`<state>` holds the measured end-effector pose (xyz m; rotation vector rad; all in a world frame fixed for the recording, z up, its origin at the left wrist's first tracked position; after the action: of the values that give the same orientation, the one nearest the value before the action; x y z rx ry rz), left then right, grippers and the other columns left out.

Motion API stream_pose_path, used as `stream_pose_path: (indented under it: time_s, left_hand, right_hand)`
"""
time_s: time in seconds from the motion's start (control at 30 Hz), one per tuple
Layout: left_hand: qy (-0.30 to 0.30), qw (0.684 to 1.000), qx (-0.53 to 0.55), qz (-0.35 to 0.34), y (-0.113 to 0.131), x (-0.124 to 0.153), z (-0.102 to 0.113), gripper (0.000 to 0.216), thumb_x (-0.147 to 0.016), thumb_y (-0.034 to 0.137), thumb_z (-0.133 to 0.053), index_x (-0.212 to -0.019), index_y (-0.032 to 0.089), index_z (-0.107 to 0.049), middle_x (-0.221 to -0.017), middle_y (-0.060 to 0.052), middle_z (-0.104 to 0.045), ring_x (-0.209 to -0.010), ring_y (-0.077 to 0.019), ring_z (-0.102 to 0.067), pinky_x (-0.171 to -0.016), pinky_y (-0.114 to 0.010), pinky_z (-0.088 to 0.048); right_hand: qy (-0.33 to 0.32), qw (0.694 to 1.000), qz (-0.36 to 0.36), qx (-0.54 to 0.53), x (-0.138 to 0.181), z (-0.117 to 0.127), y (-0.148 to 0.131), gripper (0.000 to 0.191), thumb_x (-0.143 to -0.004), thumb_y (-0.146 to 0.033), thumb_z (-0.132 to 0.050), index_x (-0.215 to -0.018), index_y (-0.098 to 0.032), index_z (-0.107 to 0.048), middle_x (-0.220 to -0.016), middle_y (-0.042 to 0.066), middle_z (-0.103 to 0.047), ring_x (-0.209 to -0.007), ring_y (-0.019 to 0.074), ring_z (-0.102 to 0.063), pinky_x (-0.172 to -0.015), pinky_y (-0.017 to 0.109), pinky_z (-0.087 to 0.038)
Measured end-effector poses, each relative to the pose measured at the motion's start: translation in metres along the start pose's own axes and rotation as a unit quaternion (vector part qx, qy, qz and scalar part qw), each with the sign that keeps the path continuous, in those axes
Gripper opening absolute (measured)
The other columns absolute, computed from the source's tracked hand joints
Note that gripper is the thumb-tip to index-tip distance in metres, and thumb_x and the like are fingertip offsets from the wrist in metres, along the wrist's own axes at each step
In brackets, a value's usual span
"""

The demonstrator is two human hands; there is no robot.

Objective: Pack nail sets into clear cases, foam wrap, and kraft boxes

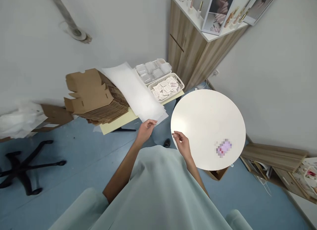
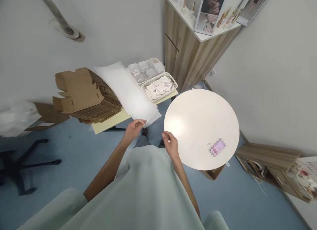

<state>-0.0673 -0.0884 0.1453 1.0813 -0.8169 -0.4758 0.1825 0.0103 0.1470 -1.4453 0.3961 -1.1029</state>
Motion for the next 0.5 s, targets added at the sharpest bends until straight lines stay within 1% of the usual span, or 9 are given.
stream_pose_path:
  time_s: [0.07,0.17,0.23,0.3,0.33,0.4,0.5]
  left_hand:
    - [-0.023,0.999,-0.03,0.001,0.006,-0.039,0.002,0.009,-0.095,0.034,-0.063,-0.095,0.026,-0.068,-0.131,-0.011,-0.087,-0.129,-0.0298,-0.079,-0.118,-0.046,-0.062]
    - [-0.042,0.993,-0.114,-0.007,0.023,-0.1,0.009,0.012,-0.098,0.032,-0.064,-0.105,0.026,-0.072,-0.128,-0.008,-0.087,-0.124,-0.0281,-0.079,-0.112,-0.041,-0.063]
    - [-0.056,0.979,-0.194,-0.014,0.034,-0.142,0.012,0.011,-0.1,0.03,-0.066,-0.107,0.025,-0.073,-0.123,-0.006,-0.088,-0.118,-0.0288,-0.081,-0.108,-0.04,-0.062]
    - [-0.073,0.961,-0.265,-0.033,0.043,-0.182,0.011,0.014,-0.102,0.027,-0.064,-0.112,0.024,-0.074,-0.126,-0.008,-0.087,-0.114,-0.0303,-0.082,-0.109,-0.041,-0.06]
    - [-0.085,0.951,-0.295,-0.045,0.045,-0.201,0.008,0.017,-0.103,0.026,-0.064,-0.115,0.022,-0.075,-0.129,-0.01,-0.087,-0.117,-0.0317,-0.081,-0.111,-0.043,-0.059]
    - [-0.111,0.931,-0.342,-0.065,0.045,-0.234,0.001,0.024,-0.103,0.024,-0.064,-0.124,0.019,-0.075,-0.136,-0.015,-0.084,-0.128,-0.036,-0.078,-0.116,-0.046,-0.056]
    - [-0.16,0.902,-0.395,-0.069,0.035,-0.271,-0.015,0.034,-0.104,0.024,-0.063,-0.134,0.014,-0.072,-0.145,-0.022,-0.079,-0.137,-0.0408,-0.072,-0.119,-0.051,-0.054]
  right_hand:
    - [0.037,0.999,-0.011,-0.004,-0.001,0.003,-0.002,0.048,-0.102,-0.065,-0.071,-0.127,-0.025,-0.082,-0.13,0.013,-0.089,-0.128,0.0348,-0.083,-0.11,0.051,-0.066]
    - [0.116,0.993,-0.029,-0.011,-0.002,0.008,-0.007,0.05,-0.101,-0.064,-0.071,-0.13,-0.025,-0.081,-0.131,0.014,-0.089,-0.131,0.035,-0.082,-0.117,0.054,-0.064]
    - [0.17,0.984,-0.041,-0.019,-0.001,0.008,-0.01,0.052,-0.101,-0.065,-0.07,-0.13,-0.024,-0.08,-0.131,0.015,-0.089,-0.129,0.0349,-0.083,-0.118,0.056,-0.063]
    - [0.214,0.975,-0.052,-0.034,-0.001,0.004,-0.014,0.053,-0.101,-0.066,-0.07,-0.13,-0.023,-0.08,-0.132,0.015,-0.088,-0.126,0.0344,-0.084,-0.118,0.056,-0.063]
    - [0.231,0.97,-0.059,-0.041,-0.001,0.001,-0.015,0.054,-0.1,-0.066,-0.07,-0.13,-0.022,-0.08,-0.132,0.016,-0.088,-0.126,0.0342,-0.084,-0.118,0.056,-0.063]
    - [0.254,0.963,-0.074,-0.051,-0.001,-0.008,-0.016,0.056,-0.099,-0.068,-0.071,-0.13,-0.022,-0.08,-0.133,0.016,-0.088,-0.124,0.0341,-0.084,-0.116,0.056,-0.064]
    - [0.281,0.953,-0.093,-0.058,0.003,-0.023,-0.016,0.057,-0.098,-0.07,-0.073,-0.128,-0.023,-0.082,-0.132,0.016,-0.088,-0.121,0.034,-0.085,-0.114,0.056,-0.066]
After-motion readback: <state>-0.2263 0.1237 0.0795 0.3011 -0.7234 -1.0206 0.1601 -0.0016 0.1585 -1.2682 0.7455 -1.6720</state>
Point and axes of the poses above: each hand's wrist, its own x-axis away from the middle knuckle, its own z-axis out of the back of the hand, y = z × x, the point moved 8 cm from there along -x, towards the middle knuckle
